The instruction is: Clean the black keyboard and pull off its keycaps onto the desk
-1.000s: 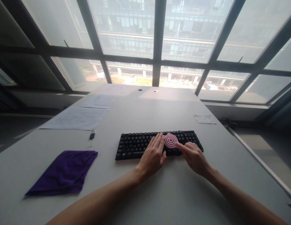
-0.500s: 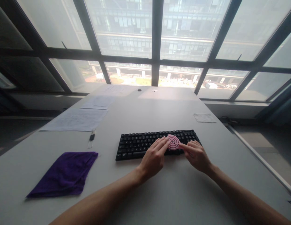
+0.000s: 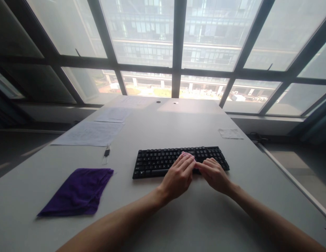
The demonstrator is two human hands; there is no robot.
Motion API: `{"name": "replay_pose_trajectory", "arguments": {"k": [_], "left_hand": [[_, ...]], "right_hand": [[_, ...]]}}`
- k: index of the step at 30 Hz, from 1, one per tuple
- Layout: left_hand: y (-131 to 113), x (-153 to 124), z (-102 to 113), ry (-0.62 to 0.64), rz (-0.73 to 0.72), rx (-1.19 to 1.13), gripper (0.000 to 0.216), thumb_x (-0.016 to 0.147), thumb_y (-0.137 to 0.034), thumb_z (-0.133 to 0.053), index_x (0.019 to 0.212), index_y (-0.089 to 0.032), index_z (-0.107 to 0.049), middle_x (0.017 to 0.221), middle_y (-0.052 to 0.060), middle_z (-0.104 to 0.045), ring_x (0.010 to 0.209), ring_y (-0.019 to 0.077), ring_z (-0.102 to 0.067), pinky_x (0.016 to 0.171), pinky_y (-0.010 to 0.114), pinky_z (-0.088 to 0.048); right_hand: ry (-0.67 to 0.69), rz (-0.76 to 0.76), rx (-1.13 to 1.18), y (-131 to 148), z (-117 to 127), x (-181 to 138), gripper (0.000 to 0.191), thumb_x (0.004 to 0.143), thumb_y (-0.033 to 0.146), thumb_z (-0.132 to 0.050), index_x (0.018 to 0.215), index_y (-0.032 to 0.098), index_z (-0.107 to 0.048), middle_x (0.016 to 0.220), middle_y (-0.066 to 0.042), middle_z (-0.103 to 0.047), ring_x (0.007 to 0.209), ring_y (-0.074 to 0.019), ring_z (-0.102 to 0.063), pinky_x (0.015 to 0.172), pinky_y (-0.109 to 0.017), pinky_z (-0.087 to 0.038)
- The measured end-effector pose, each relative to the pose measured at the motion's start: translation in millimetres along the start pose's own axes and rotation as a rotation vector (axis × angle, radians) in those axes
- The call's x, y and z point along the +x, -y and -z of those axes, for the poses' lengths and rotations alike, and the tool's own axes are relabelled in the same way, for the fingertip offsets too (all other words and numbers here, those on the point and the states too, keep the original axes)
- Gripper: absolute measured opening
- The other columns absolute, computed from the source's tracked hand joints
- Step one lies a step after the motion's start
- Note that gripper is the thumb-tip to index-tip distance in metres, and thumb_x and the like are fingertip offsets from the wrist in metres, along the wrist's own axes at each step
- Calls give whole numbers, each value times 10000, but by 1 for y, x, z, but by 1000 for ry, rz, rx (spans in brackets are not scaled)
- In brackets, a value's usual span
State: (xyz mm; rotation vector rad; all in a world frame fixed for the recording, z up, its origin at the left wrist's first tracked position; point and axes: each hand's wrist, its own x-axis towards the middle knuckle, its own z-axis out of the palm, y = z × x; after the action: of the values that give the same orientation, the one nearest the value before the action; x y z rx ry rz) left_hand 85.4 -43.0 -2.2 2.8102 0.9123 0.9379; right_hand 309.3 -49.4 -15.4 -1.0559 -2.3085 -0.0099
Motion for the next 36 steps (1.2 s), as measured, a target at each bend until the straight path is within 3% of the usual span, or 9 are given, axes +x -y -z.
{"name": "replay_pose_trajectory", "arguments": {"k": [3, 13, 23, 30, 36], "left_hand": [[0, 0, -2, 2, 36, 49, 485, 958, -143, -375, 1431, -91, -469, 1481, 158, -491, 1442, 257, -366, 1216, 518, -291], [7, -7, -8, 41, 176, 179, 542, 947, -209, -411, 1471, -71, -414, 1558, 172, -375, 1480, 287, -285, 1201, 506, -290], [25, -19, 15, 56, 200, 277, 551, 939, -173, -405, 1477, -55, -395, 1546, 186, -391, 1474, 283, -300, 1200, 484, -296], [33, -40, 17, 92, 225, 309, 560, 968, -236, -428, 1482, -24, -364, 1569, 208, -334, 1481, 296, -276, 1199, 472, -299], [28, -38, 17, 64, 223, 249, 600, 1004, -315, -400, 1520, -31, -286, 1592, 210, -280, 1510, 293, -181, 1204, 490, -283]], "right_hand": [[21, 11, -29, 4, -6, 12, 305, 1026, 231, -407, 1107, 191, -698, 732, -35, -586, 699, -177, -491, 718, -323, -389], [-81, -253, -114, -7, -16, 20, 341, 1027, 244, -405, 1284, 173, -618, 931, -92, -662, 851, -232, -576, 794, -356, -439], [8, -85, -35, 18, -27, 52, 365, 1038, 231, -387, 1323, 232, -616, 780, -36, -585, 712, -188, -504, 702, -313, -415], [-43, -205, -57, 13, -34, 60, 370, 1031, 222, -394, 1338, 233, -600, 807, -47, -593, 754, -203, -532, 737, -320, -430], [8, -149, -49, 22, -26, 54, 383, 1041, 239, -374, 1355, 219, -592, 791, -54, -597, 736, -204, -519, 724, -331, -431]]}}
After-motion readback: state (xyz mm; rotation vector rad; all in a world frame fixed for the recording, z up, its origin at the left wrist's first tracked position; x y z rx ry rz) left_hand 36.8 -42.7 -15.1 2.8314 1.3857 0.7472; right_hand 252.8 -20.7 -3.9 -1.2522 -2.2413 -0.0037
